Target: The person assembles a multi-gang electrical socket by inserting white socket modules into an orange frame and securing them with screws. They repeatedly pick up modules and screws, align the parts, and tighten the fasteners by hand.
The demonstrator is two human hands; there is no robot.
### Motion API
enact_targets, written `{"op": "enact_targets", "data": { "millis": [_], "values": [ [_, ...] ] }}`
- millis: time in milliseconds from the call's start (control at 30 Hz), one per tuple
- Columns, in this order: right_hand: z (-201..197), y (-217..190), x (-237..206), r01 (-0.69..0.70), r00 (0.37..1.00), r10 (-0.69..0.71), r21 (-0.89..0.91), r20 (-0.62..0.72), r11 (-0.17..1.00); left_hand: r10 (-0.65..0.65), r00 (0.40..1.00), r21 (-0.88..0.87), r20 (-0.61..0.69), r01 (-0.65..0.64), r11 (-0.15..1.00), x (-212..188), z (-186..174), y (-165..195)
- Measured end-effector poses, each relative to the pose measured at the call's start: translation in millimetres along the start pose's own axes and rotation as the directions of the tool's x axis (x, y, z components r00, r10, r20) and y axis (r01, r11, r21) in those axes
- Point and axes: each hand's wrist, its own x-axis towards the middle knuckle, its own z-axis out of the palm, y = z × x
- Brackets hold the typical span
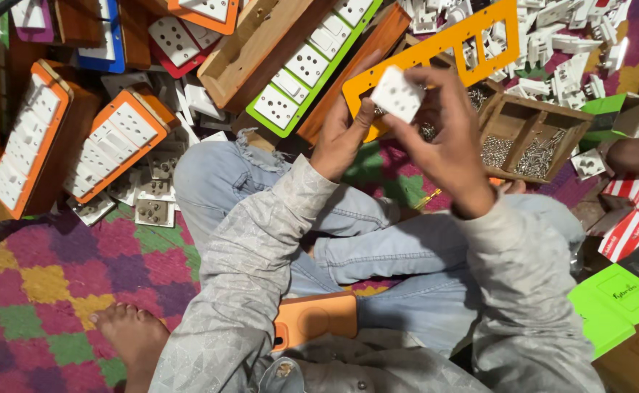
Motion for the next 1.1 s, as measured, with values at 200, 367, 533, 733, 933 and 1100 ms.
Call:
{"op": "enact_targets", "data": {
  "millis": [200, 367, 533, 733, 933, 1100],
  "values": [
    [19, -10, -4, 0.156, 0.952, -0.231, -0.329, -0.201, 0.931, 0.010, 1.000, -0.179, 0.028, -0.005, 0.984, 0, 1, -1],
    [25, -10, -6, 0.194, 0.913, -0.291, -0.322, -0.286, 0.927, 0.017, 0.999, -0.205, 0.042, -0.008, 0.979, -2, 4, 4],
    [36, -5, -9, 0.204, 0.875, -0.335, -0.363, -0.349, 0.909, 0.008, 0.999, -0.214, 0.052, 0.003, 0.977, -5, 7, 6],
    [40, 3, -13, 0.170, 0.877, -0.272, -0.273, -0.396, 0.947, -0.006, 0.998, -0.217, 0.070, 0.021, 0.976, -7, 10, 5],
    [41, 2, -11, 0.226, 0.873, -0.355, -0.367, -0.335, 0.902, -0.013, 0.999, -0.310, 0.044, 0.026, 0.951, -7, 8, 4],
    [43, -8, -12, 0.234, 0.904, -0.369, -0.473, -0.215, 0.850, -0.058, 0.998, -0.306, -0.025, 0.047, 0.951, -4, 2, 10]
  ]
}}
